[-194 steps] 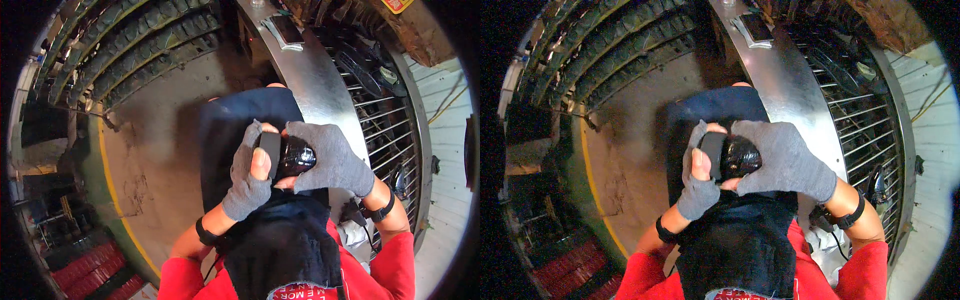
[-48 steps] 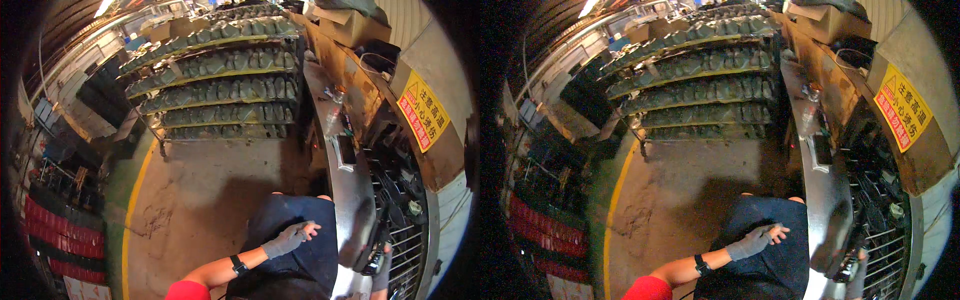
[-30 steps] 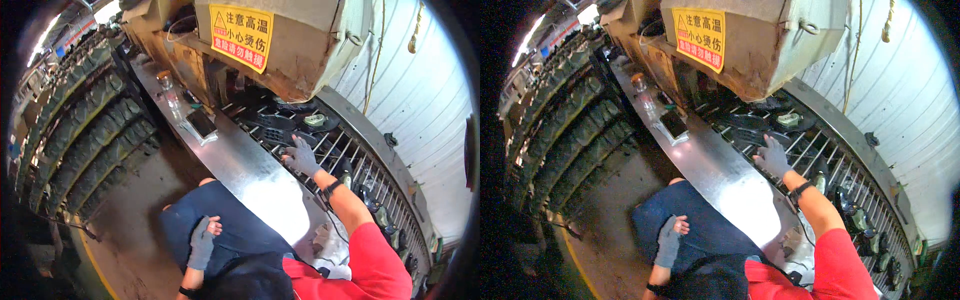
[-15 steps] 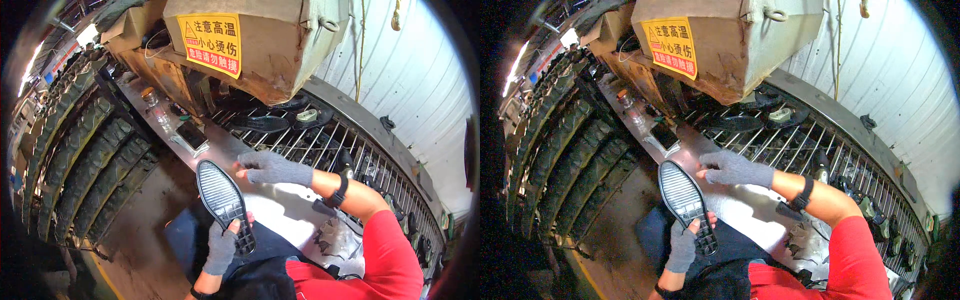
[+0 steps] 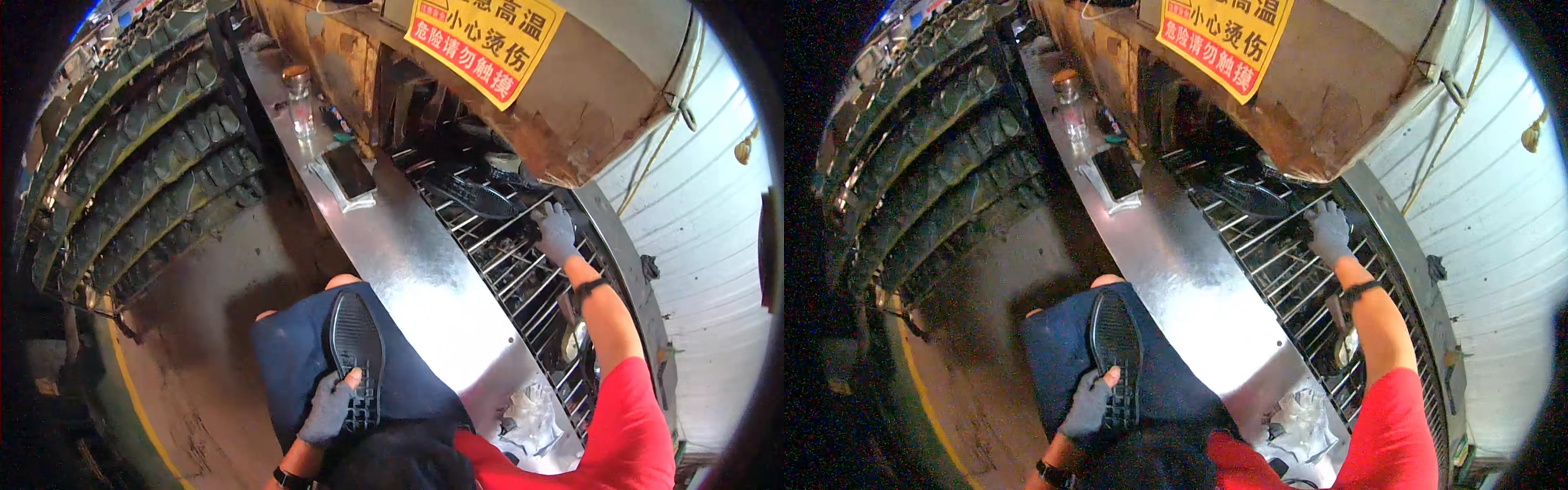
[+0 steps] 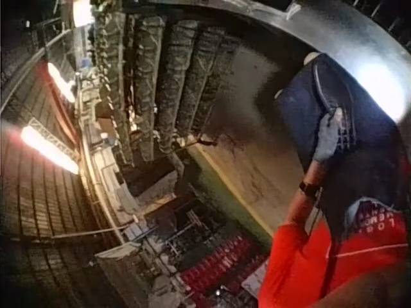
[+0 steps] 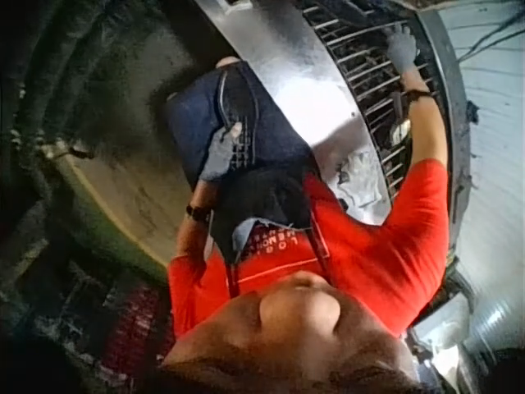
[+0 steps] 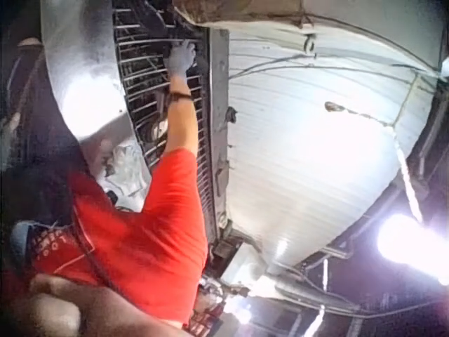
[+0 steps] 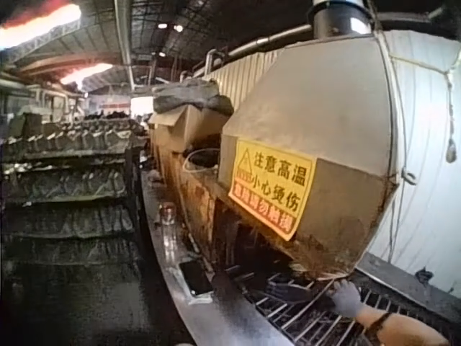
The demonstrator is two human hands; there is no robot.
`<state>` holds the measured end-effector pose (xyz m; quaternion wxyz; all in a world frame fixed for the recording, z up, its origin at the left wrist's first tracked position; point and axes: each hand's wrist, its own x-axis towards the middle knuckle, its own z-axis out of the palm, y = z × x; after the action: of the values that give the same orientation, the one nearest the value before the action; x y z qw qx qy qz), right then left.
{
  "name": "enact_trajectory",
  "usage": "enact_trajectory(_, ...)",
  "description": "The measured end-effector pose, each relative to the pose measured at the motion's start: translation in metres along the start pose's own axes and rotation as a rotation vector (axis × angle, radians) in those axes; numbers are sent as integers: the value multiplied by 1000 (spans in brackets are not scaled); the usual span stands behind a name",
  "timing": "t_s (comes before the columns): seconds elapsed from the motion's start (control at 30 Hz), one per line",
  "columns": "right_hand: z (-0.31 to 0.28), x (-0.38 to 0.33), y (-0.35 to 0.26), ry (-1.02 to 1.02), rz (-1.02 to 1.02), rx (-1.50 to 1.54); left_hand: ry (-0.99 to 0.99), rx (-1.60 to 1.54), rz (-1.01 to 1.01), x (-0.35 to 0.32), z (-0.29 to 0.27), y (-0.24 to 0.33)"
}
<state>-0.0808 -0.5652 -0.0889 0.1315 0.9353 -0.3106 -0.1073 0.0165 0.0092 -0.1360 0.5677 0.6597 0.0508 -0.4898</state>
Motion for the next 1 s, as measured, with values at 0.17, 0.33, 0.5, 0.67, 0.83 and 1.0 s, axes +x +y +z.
enact_trajectory(0.17,16,-102,44,-128,-422,431,49,43,-57,0,6,16)
enact_trajectory(0.33,19,-113,18,482,27,600,3,-92,28,-3,7,15)
enact_trajectory(0.5,87,-68,23,116,623,1607,40,-81,103,-6,7,9)
enact_trajectory(0.67,93,-75,12,144,745,1433,-21,90,265,-32,11,31)
enact_trajectory(0.83,43,-159,-55,-384,210,2288,350,176,714,-38,-19,21)
enact_trajectory(1.0,-23,-223,-138,-739,-43,2242,-191,-198,755,-27,20,83)
